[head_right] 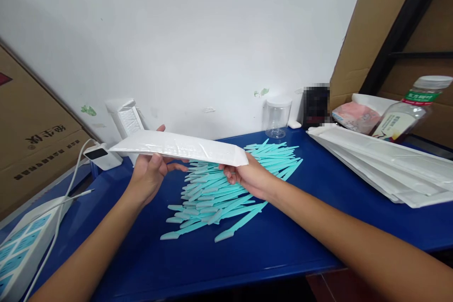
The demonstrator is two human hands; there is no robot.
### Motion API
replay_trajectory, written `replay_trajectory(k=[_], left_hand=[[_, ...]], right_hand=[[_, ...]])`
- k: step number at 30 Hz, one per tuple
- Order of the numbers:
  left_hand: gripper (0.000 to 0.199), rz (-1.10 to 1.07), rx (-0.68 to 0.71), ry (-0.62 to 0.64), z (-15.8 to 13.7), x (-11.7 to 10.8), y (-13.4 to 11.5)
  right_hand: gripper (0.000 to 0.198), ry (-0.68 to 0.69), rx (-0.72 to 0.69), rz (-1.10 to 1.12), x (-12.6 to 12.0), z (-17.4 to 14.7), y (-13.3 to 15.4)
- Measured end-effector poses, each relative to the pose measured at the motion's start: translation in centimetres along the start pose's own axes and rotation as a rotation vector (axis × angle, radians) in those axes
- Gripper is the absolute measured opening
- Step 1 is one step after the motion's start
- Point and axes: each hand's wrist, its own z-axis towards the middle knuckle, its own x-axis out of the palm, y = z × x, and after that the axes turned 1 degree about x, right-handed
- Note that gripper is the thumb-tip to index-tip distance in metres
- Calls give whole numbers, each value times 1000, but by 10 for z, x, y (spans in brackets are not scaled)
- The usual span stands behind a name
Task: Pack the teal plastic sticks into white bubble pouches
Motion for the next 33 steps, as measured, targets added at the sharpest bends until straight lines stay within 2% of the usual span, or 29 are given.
replay_trajectory(k=[3, 8, 13, 16, 19, 22, 24, 27, 29, 31, 33], left_hand=[[75, 35, -6, -24, 0, -4, 5], [66, 83, 7, 21, -4, -4, 13], [42, 0, -42, -113, 2, -11, 12], [33, -51, -47, -273, 12, -24, 9], [21, -116, -71, -414, 20, -33, 6], [17, -155, -96, -442, 21, -33, 4], [13, -166, -116, -406, 19, -30, 4], [10, -192, -172, -349, 14, -22, 5], [14, -219, -237, -309, 10, -17, 7], [18, -218, -312, -248, 3, -10, 11], [21, -165, -377, -168, -5, -2, 16]], right_hand=[[13, -18, -114, -115, -12, -1, 18], [10, -49, -242, -413, -27, -4, 36], [27, 5, -215, -741, -43, 2, 45], [45, -28, -227, -880, -71, 7, 59], [56, -101, -289, -1175, -109, 11, 75], [54, -113, -273, -1409, -142, 14, 85], [46, -109, -261, -1481, -151, 16, 86], [37, -130, -377, -1451, -138, 15, 81], [50, -112, -472, -1300, -113, 12, 73], [71, 19, -526, -1103, -81, 6, 62], [71, 149, -596, -951, -50, 1, 50]])
